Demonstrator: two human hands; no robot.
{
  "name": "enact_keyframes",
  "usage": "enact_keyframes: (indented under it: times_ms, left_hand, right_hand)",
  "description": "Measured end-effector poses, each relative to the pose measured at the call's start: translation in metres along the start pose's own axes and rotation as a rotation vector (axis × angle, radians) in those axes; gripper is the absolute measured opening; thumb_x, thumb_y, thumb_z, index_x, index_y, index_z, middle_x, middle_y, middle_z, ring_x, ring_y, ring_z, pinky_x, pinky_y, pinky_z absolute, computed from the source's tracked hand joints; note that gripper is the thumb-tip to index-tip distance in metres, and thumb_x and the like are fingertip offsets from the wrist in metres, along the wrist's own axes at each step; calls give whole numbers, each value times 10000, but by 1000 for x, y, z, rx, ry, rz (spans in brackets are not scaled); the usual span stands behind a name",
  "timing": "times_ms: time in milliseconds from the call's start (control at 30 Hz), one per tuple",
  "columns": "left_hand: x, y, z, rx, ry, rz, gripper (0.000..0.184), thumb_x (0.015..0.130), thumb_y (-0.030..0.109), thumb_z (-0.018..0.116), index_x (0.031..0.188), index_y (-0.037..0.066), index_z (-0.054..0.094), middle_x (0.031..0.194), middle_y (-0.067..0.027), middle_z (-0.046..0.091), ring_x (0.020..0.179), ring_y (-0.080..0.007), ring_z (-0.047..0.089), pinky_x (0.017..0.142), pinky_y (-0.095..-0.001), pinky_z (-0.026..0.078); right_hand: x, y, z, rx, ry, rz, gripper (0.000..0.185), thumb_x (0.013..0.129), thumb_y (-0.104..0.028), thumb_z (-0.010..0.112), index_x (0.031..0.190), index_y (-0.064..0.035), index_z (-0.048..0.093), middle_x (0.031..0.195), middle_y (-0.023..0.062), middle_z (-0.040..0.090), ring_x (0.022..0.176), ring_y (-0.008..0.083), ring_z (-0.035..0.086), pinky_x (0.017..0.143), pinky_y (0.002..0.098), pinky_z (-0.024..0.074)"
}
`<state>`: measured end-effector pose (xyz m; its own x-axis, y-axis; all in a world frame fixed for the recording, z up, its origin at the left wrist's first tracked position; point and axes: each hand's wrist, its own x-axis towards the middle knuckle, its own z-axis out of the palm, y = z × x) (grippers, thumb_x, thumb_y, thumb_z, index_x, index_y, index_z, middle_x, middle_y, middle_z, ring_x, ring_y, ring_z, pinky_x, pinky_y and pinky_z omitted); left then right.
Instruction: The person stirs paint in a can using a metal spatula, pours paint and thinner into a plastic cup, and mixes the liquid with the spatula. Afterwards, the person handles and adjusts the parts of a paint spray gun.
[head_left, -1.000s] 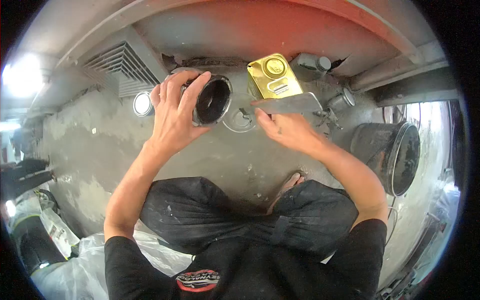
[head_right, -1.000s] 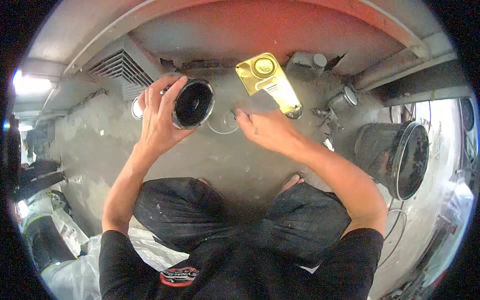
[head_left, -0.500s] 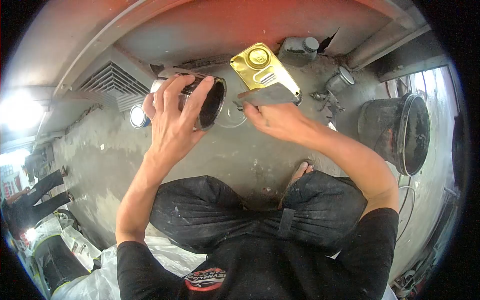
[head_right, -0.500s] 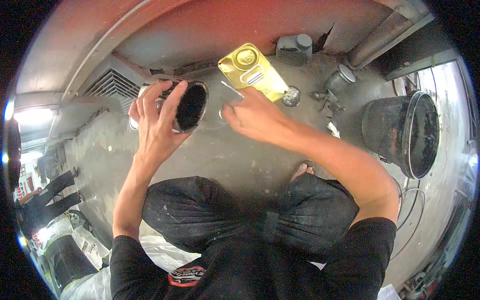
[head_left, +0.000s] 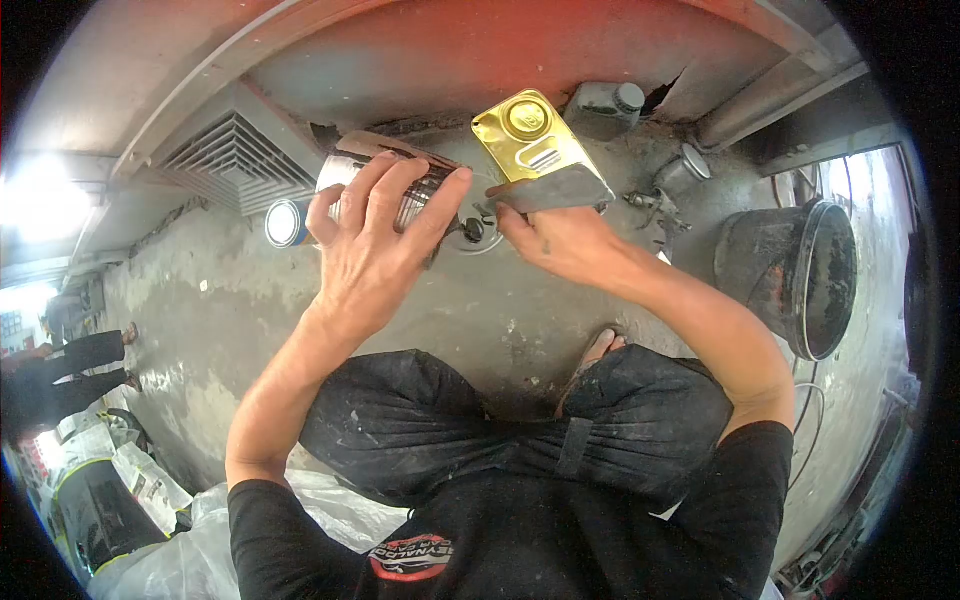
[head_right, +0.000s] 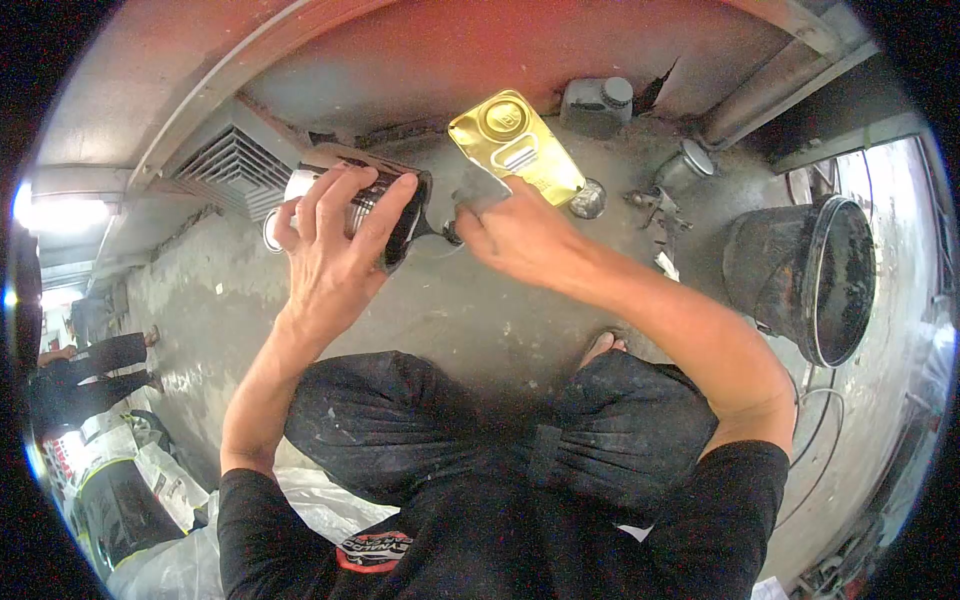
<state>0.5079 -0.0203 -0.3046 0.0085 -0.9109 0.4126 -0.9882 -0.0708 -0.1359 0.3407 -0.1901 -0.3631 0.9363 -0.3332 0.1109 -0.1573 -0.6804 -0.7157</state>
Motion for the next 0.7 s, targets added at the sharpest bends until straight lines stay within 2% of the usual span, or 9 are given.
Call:
enact_keyframes:
  times_ms: [33, 133, 233, 333, 400, 500, 600, 700]
  left_hand:
    - [0, 1, 0, -6, -6, -3, 625, 785, 167, 751, 1379, 322, 631, 1305, 25, 554, 1275, -196, 507, 1001, -454, 285]
    - [0, -1, 3, -32, 0, -25, 660, 761, 149, 769, 1386, 306, 628, 1315, 10, 547, 1285, -215, 497, 1006, -460, 283]
    - [1, -5, -1, -127, -51, -106, 813, 661, 110, 829, 1420, 280, 596, 1342, -19, 520, 1297, -255, 473, 1018, -479, 286]
    - [0, -10, -2, -219, -106, -189, 1015, 554, 121, 904, 1487, 233, 520, 1395, -69, 485, 1294, -311, 456, 1035, -495, 305]
    - [-3, -13, 0, -253, -109, -220, 1105, 513, 121, 926, 1519, 197, 477, 1424, -89, 467, 1289, -334, 449, 1050, -494, 313]
    - [-3, -15, 0, -259, -99, -219, 1108, 501, 133, 932, 1513, 222, 488, 1421, -82, 467, 1309, -325, 443, 1046, -503, 308]
    - [-6, -15, 2, -138, -92, -107, 1077, 521, 142, 925, 1506, 254, 503, 1415, -61, 470, 1341, -306, 430, 1051, -517, 290]
    - [-4, -9, 7, -70, -9, -69, 783, 695, 96, 797, 1420, 307, 588, 1359, 1, 530, 1317, -230, 475, 1020, -470, 272]
  right_hand:
    - [0, -2, -1, 33, -26, 29, 334, 994, -213, 485, 890, 51, 661, 885, 306, 660, 975, 521, 608, 930, 565, 479]
    - [0, -5, -3, 19, -12, 5, 322, 991, -208, 487, 905, 53, 654, 876, 310, 655, 960, 522, 610, 939, 567, 474]
    - [-1, 3, 0, -64, 3, -47, 361, 985, -233, 526, 1183, 19, 693, 953, 260, 688, 908, 416, 678, 815, 479, 527]
    - [-2, -1, -5, -31, -138, 106, 372, 1000, -251, 505, 1195, 13, 679, 971, 260, 683, 919, 421, 670, 825, 483, 522]
    - [-3, 1, -4, -28, -111, 92, 382, 1007, -262, 493, 1203, 11, 673, 970, 258, 681, 918, 421, 667, 828, 480, 521]
    - [-5, 1, -5, 1, -103, 81, 388, 1012, -268, 487, 1204, 13, 671, 971, 258, 683, 911, 420, 668, 828, 472, 521]
    - [-4, 4, -2, -57, -56, 23, 384, 1009, -261, 495, 1202, 16, 676, 978, 260, 687, 916, 418, 674, 831, 466, 525]
    - [0, 1, -3, -77, -43, 27, 366, 998, -239, 513, 1185, 23, 687, 977, 264, 692, 930, 417, 681, 836, 468, 530]
